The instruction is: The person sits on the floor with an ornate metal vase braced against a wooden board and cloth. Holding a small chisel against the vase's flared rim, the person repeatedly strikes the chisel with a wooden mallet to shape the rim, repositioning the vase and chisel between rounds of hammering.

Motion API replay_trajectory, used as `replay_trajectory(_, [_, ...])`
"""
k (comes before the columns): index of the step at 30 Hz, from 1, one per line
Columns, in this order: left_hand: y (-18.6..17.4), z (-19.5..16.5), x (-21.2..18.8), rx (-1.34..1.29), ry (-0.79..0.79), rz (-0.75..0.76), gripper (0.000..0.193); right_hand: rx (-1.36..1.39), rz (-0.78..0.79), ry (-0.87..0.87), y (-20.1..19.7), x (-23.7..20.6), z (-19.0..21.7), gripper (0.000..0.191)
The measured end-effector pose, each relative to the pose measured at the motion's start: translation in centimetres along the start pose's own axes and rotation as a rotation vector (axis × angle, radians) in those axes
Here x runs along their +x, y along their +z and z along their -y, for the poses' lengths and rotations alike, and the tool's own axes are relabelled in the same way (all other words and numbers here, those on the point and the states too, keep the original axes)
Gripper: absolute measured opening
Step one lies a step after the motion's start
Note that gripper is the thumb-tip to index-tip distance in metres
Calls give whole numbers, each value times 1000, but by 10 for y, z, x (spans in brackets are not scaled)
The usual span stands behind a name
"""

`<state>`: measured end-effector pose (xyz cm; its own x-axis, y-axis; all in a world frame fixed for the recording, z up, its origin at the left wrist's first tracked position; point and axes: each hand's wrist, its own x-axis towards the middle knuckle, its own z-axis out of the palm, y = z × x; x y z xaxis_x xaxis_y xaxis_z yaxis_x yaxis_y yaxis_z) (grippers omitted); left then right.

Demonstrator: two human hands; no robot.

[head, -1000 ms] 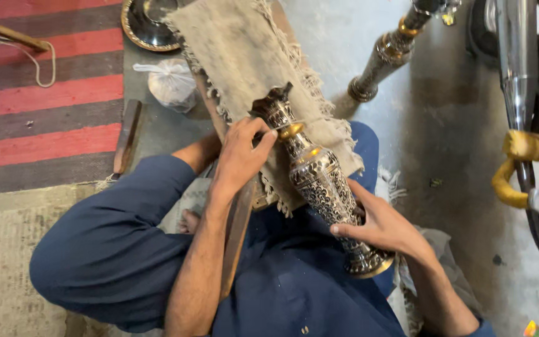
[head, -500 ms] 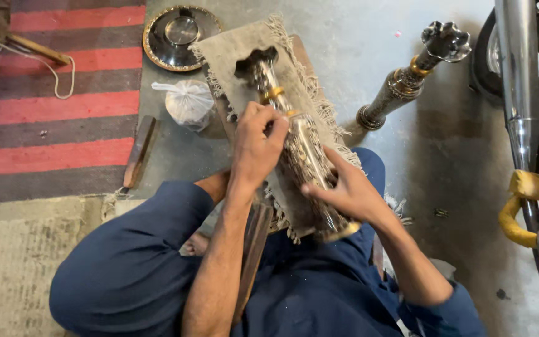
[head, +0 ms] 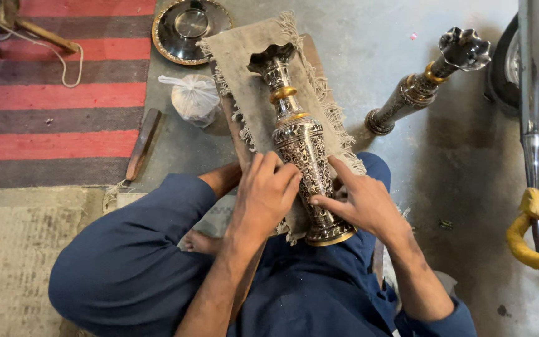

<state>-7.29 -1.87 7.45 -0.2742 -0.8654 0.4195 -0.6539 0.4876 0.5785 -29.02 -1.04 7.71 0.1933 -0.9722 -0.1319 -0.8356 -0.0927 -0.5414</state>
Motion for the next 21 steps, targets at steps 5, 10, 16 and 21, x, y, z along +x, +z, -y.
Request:
replay_trajectory(5, [-5, -28, -16, 417, -4, -23, 19, 208, -69, 7, 17, -10, -17, 71])
replay_trajectory(10, [-20, -58, -41, 290, -65, 138, 43, 537, -278, 220, 22, -9, -64, 24])
replay_trajectory(16, [27, -76, -42, -63, 425, 14, 43, 158, -547, -236, 34, -29, -86, 25])
replay_trajectory(21, [74, -60, -34, 104, 518, 10, 24, 323, -416, -19, 32, -41, -80, 42])
